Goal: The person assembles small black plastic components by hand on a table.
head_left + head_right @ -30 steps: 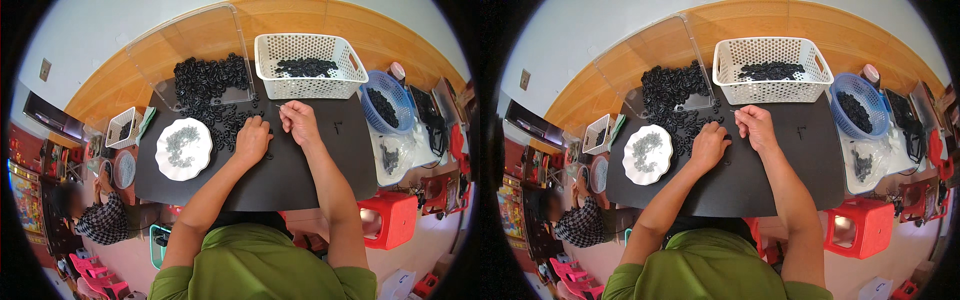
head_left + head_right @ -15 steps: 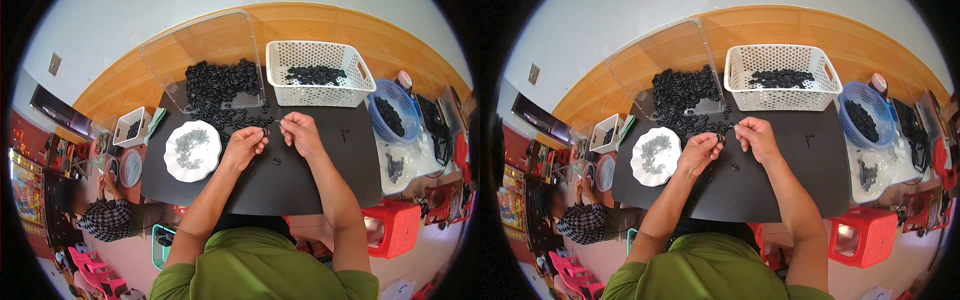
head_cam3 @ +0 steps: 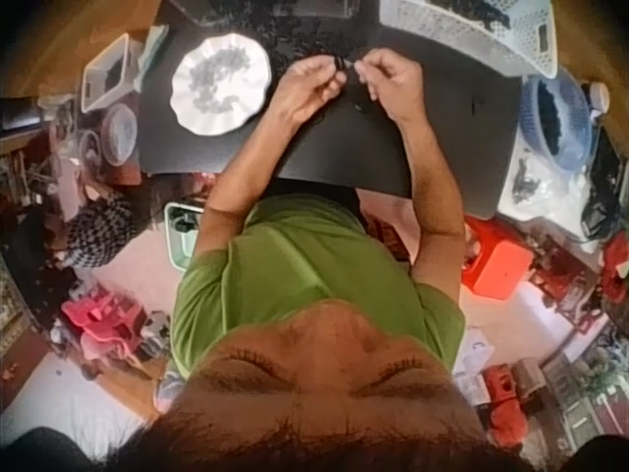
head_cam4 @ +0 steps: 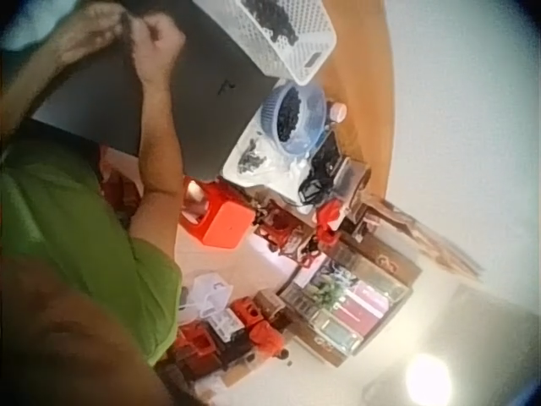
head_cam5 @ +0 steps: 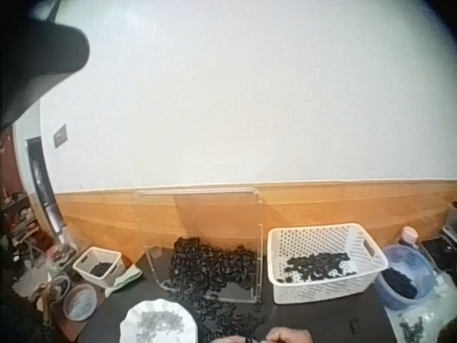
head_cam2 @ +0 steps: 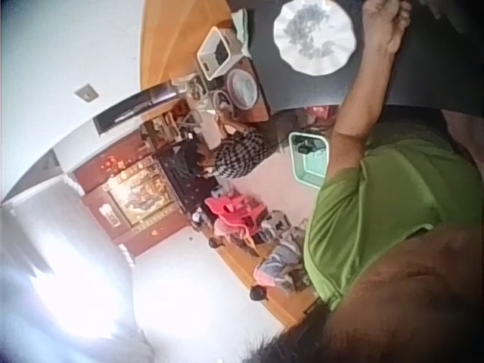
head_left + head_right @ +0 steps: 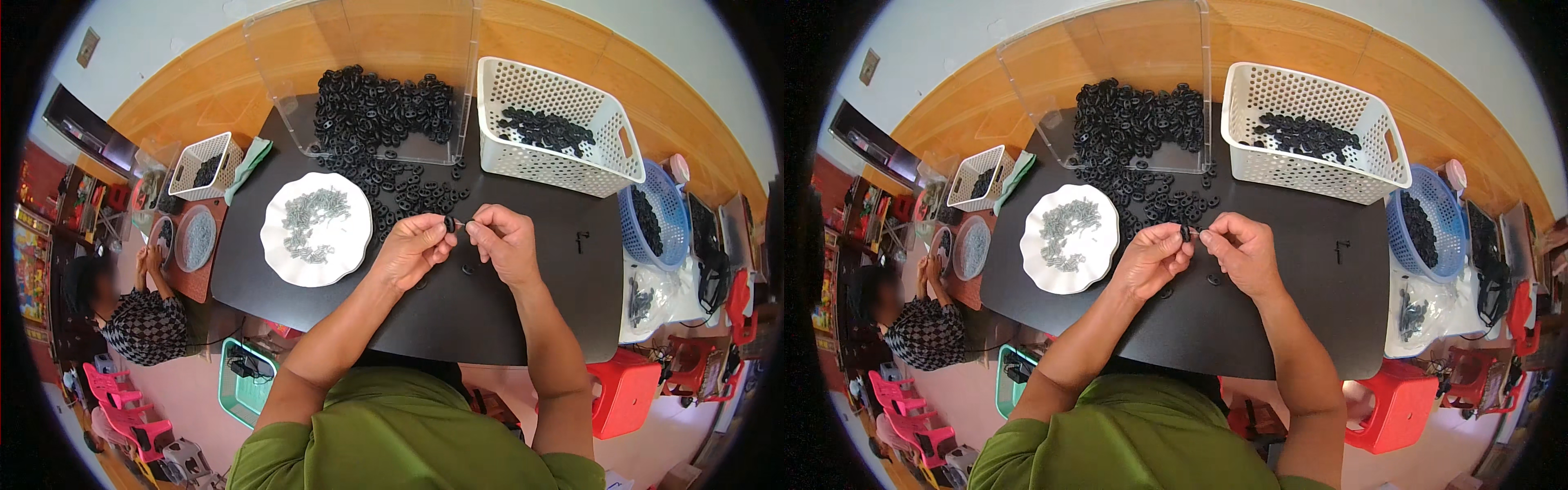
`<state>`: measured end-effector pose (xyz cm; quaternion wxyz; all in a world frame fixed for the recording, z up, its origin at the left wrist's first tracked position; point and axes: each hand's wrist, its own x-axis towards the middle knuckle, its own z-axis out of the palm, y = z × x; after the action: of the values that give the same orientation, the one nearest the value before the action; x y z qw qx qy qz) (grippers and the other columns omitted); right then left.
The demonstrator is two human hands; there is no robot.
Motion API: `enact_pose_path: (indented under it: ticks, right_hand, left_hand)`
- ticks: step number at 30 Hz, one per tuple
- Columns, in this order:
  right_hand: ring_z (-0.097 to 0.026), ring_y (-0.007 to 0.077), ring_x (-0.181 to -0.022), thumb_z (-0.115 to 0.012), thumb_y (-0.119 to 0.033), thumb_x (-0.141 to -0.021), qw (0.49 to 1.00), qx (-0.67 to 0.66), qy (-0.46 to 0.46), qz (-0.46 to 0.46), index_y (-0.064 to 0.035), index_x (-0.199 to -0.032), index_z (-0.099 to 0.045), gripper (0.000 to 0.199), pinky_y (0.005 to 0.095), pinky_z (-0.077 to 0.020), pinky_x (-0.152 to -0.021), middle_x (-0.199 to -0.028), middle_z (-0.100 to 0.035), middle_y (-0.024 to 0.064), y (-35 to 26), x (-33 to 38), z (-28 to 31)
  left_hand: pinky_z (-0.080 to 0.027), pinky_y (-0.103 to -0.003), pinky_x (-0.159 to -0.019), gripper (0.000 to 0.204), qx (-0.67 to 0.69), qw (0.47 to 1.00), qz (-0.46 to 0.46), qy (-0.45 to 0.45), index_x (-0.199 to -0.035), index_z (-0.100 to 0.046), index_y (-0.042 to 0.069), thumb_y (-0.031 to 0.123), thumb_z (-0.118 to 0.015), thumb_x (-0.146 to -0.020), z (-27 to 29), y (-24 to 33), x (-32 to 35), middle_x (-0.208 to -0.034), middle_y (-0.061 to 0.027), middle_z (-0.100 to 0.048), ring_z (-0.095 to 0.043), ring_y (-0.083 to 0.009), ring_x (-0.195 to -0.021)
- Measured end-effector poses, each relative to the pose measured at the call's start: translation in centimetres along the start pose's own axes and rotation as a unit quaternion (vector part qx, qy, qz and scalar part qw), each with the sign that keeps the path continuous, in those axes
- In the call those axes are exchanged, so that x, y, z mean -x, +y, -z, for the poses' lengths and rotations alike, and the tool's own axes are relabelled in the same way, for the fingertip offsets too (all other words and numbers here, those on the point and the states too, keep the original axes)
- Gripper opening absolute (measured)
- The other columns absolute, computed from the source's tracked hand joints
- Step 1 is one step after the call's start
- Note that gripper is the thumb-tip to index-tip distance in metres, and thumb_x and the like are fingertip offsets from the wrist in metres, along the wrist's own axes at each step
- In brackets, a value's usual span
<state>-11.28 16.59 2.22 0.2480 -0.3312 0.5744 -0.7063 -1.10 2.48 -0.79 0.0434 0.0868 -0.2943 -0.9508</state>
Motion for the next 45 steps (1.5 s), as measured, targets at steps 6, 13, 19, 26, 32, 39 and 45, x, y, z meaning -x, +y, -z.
enact_pose_path:
  ticks: [6,13,19,26,32,39,45]
  right_hand:
    - [-0.041,0.0030,-0.046,-0.057,0.002,-0.080,1.000,0.014,0.006,0.018,0.0003,-0.070,-0.054,0.011,0.0173,-0.0314,-0.040,-0.067,-0.051,0.0030,0.3,0.1,-0.1]
    - [-0.042,0.0011,-0.053,-0.061,0.002,-0.078,0.998,0.052,0.015,0.013,-0.0001,-0.069,-0.054,0.012,0.0176,-0.0315,-0.046,-0.065,-0.050,-0.0023,0.3,0.2,-0.1]
    - [-0.040,0.0014,-0.054,-0.062,0.001,-0.077,0.997,0.074,0.014,0.022,-0.0007,-0.068,-0.053,0.013,0.0178,-0.0311,-0.047,-0.064,-0.049,-0.0030,0.5,0.1,-0.1]
    - [-0.041,0.0010,-0.053,-0.062,0.000,-0.077,0.995,0.095,0.015,0.027,-0.0008,-0.068,-0.053,0.013,0.0176,-0.0314,-0.046,-0.063,-0.050,-0.0030,0.8,0.2,-0.5]
    - [-0.042,0.0012,-0.046,-0.061,-0.003,-0.081,0.999,0.017,0.026,-0.022,-0.0022,-0.070,-0.053,0.013,0.0166,-0.0316,-0.040,-0.063,-0.051,-0.0020,0.9,0.4,-1.1]
    - [-0.043,0.0013,-0.046,-0.059,-0.003,-0.083,1.000,0.002,0.018,-0.021,-0.0022,-0.071,-0.053,0.013,0.0161,-0.0323,-0.039,-0.064,-0.052,-0.0013,1.1,0.4,-1.3]
    - [-0.043,0.0046,-0.047,-0.055,0.000,-0.084,0.999,-0.005,0.037,0.011,0.0002,-0.073,-0.053,0.010,0.0168,-0.0340,-0.041,-0.067,-0.052,0.0035,1.4,0.4,-1.6]
  left_hand:
    - [-0.041,-0.019,-0.054,0.011,-0.012,1.000,-0.009,0.012,-0.094,-0.062,0.002,0.008,-0.057,-0.085,-0.3,0.1,0.1,-0.080,-0.0097,-0.062,-0.055,-0.0122,-0.066]
    - [-0.041,-0.019,-0.053,0.012,-0.050,0.999,-0.014,0.003,-0.094,-0.062,0.002,0.008,-0.057,-0.086,-0.2,0.3,0.2,-0.078,-0.0079,-0.063,-0.054,-0.0108,-0.063]
    - [-0.044,-0.020,-0.051,0.010,-0.080,0.996,-0.032,0.026,-0.092,-0.062,0.002,0.008,-0.057,-0.086,-0.6,0.2,0.2,-0.074,-0.0067,-0.063,-0.055,-0.0094,-0.057]
    - [-0.041,-0.017,-0.044,0.011,-0.192,0.979,-0.058,0.036,-0.090,-0.061,0.001,0.010,-0.056,-0.087,-0.9,0.2,0.2,-0.068,-0.0039,-0.061,-0.052,-0.0056,-0.054]
    - [-0.039,-0.016,-0.043,0.011,-0.210,0.975,-0.063,0.045,-0.088,-0.060,0.001,0.011,-0.055,-0.088,-1.0,0.2,0.2,-0.067,-0.0031,-0.060,-0.051,-0.0048,-0.053]
    - [-0.041,-0.016,-0.045,0.011,-0.310,0.945,-0.091,0.052,-0.090,-0.056,0.002,0.011,-0.050,-0.090,-1.5,0.2,0.3,-0.067,-0.0008,-0.058,-0.050,-0.0039,-0.054]
    - [-0.043,-0.017,-0.051,0.010,-0.276,0.955,-0.100,0.038,-0.092,-0.056,0.002,0.009,-0.049,-0.090,-1.2,-0.1,0.1,-0.071,-0.0015,-0.058,-0.052,-0.0055,-0.059]
